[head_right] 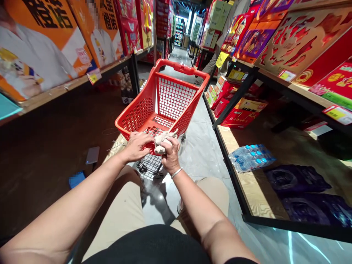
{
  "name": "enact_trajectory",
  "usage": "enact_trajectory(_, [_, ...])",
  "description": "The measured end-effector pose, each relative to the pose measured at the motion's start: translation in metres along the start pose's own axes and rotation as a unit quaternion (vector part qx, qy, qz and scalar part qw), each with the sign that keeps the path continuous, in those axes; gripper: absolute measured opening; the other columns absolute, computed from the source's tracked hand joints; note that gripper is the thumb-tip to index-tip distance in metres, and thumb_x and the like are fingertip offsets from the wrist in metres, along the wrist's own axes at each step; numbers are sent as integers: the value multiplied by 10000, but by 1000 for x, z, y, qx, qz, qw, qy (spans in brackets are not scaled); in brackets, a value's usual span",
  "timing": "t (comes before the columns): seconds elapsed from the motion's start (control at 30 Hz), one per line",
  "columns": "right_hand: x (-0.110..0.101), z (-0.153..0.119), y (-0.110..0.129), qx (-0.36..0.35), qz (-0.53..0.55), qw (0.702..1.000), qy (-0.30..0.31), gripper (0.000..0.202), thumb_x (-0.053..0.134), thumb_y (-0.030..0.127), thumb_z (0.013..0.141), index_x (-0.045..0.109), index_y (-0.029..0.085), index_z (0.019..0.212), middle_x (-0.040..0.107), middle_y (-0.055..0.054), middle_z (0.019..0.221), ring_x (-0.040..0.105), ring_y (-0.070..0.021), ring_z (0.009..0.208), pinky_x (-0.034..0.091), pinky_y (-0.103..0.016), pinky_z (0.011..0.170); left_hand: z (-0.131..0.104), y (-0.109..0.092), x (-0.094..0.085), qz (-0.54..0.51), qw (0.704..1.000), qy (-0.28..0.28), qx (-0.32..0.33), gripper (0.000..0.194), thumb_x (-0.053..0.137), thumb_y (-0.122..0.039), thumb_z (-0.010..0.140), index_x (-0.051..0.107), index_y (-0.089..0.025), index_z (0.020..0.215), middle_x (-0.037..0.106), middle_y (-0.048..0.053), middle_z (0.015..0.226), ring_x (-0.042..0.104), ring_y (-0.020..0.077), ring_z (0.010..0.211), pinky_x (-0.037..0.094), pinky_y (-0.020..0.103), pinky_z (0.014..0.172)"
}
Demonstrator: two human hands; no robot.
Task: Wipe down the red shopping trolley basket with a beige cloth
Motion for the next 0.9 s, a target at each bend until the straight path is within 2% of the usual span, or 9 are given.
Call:
enact_trajectory(0.13, [39,-50,-19,21,-32,999,22,365,601,69,748,640,270,1050,443,-87,1278,419,-282,1254,415,-510,1093,0,4,-1,-4,1000,7,1,418,520,-216,739,696,-281,1112,729,18,1072,591,246,1027,301,462,950])
enact_trajectory(0.27, [62,-70,-33,13,-29,997,76,426,554,-21,684,668,250,992,497,-71,1188,452,-250,1155,455,-454,1018,-1,8,-1,0,1000,15,-7,420,525,-223,740,691,-269,1123,723,29,1102,584,255,1038,301,471,974])
enact_trajectory(0.33, [53,-66,-32,24,-16,997,66,400,544,-24,704,676,235,978,515,-73,1151,481,-237,1122,460,-437,990,-2,9,-1,-4,1000,18,-9,426,526,-215,737,688,-273,1127,720,28,1115,581,255,1046,298,471,982])
enact_trajectory(0.5, [-7,-23,2,3,30,999,-45,212,618,131,835,683,245,1001,509,-71,1161,515,-232,1143,460,-442,1010,-3,5,-2,-11,1000,11,-7,407,514,-225,754,692,-286,1115,719,20,1082,577,250,1043,292,468,967])
enact_trajectory(0.57, [-17,-13,7,4,34,997,-69,204,641,196,848,679,252,1040,492,-76,1196,508,-241,1181,463,-458,1031,-2,4,-2,-9,1000,14,-4,410,513,-224,749,693,-288,1112,717,17,1064,576,246,1023,292,466,956])
enact_trajectory(0.63, [-7,-18,0,24,27,998,-56,219,635,208,841,670,248,1053,485,-84,1226,502,-255,1208,472,-478,1035,-2,4,-1,-4,1000,18,-5,412,512,-217,736,694,-284,1099,714,19,1042,573,243,1001,293,465,948])
enact_trajectory(0.7, [17,-36,-14,56,12,998,-10,211,603,175,825,658,250,1015,506,-84,1209,523,-261,1181,498,-480,1012,-3,5,-1,3,1000,14,-9,408,504,-216,730,695,-274,1086,710,24,1018,570,243,985,295,467,951])
enact_trajectory(0.8, [48,-61,-33,89,0,995,45,221,575,105,780,638,253,931,561,-79,1117,582,-249,1076,540,-419,954,-5,9,-4,11,1000,1,-10,380,502,-233,728,688,-264,1058,707,28,997,567,247,975,300,469,964])
enact_trajectory(0.9, [43,-50,-44,124,-7,992,32,265,563,61,735,623,222,936,570,-92,1095,595,-238,1057,539,-380,955,-7,11,-8,17,1000,-2,-5,363,510,-252,721,677,-273,1042,705,21,988,570,247,976,305,468,973])
Point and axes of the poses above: each hand's wrist, its own z-axis towards the middle knuckle, its own x-axis out of the palm, y = z × x, the point moved 10 cm from there along z, towards the middle knuckle
